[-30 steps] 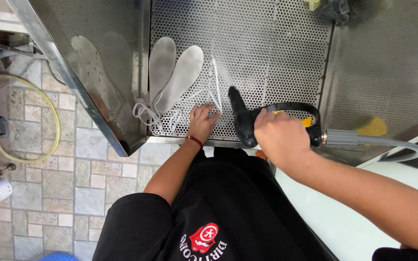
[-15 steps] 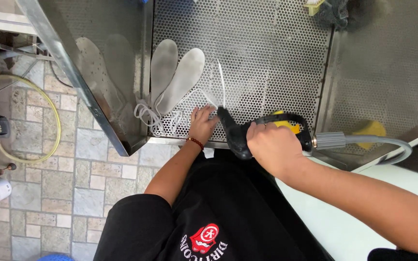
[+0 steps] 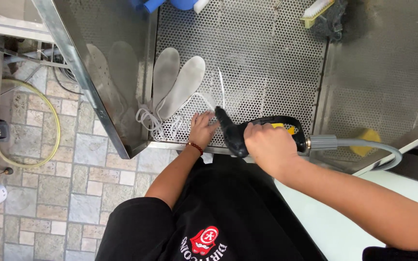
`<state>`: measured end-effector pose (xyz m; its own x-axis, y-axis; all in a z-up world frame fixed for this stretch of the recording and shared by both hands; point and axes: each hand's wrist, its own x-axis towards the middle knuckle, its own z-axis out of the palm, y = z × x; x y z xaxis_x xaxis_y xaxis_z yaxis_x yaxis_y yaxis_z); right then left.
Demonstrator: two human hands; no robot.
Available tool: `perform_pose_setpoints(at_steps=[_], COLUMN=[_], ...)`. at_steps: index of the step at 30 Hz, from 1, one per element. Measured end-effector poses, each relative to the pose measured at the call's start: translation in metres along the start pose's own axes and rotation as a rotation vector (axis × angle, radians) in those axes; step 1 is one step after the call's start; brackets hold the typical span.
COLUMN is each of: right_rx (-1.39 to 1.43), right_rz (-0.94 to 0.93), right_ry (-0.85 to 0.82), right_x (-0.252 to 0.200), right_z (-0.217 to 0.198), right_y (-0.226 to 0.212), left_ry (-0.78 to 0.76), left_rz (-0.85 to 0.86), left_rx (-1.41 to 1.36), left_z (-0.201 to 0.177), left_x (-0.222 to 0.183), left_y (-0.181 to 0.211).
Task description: Cleaning shoe insoles and laces using a water or steam cleaning gun in a workshop station.
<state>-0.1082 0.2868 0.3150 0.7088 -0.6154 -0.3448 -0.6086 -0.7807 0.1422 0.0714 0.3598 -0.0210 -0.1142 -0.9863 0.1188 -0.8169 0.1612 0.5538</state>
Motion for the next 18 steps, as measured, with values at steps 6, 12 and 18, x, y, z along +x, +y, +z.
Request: perform_pose_setpoints(at_steps=[6, 12, 18], right_rx=[-0.081, -0.056, -0.062], right_rz=[0.149, 0.184, 0.15], right_ry=[0.003, -0.022, 0.027], right_x=[0.002, -0.001, -0.012], right_z=[0.015, 0.018, 0.005], right_y=[0.008, 0.009, 0.011], left_ry=[0.008, -0.002, -0.027], left_rz=[0.0, 0.001, 0.0], left_rx=[-0.05, -0.056, -0.014], left_z=[-0.007, -0.004, -0.021], left_x=[0.002, 0.002, 0.007], left_y=[0.005, 0.005, 0.017])
